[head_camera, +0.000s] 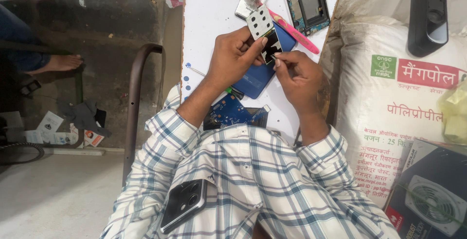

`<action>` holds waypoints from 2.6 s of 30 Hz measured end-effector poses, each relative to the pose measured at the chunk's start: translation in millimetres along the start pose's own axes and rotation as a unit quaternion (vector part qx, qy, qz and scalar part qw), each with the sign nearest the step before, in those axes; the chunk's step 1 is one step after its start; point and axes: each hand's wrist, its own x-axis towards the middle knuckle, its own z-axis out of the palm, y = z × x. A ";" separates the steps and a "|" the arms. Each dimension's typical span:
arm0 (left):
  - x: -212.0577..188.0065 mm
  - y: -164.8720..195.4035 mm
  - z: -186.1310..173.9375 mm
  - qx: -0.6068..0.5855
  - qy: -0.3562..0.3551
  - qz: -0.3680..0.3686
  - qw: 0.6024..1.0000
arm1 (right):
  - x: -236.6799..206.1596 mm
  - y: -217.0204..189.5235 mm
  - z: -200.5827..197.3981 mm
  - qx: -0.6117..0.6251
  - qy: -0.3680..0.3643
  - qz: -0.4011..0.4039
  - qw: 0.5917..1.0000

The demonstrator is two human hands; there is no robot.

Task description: The person holds a blue smartphone and brushes its back and edges with a pink toothbrush. They then pick up a small display panel, peel a protective film off it, and press and align the film onto the panel with their fingers.

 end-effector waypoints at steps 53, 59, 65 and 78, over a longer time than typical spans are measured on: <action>-1.3 -1.1 -4.6 -0.127 0.007 -0.020 0.992 | 1.8 3.6 5.8 0.050 -0.015 0.044 0.998; -2.0 -0.4 -5.1 -0.094 0.008 -0.014 0.995 | 3.6 0.9 7.0 0.015 -0.017 0.045 0.999; -2.6 0.0 -5.1 -0.075 0.005 0.002 0.997 | 3.3 0.7 8.8 0.007 -0.011 0.049 0.999; -2.9 3.4 -5.4 -0.042 -0.002 0.004 0.999 | 3.2 2.1 12.9 -0.007 0.000 0.034 0.999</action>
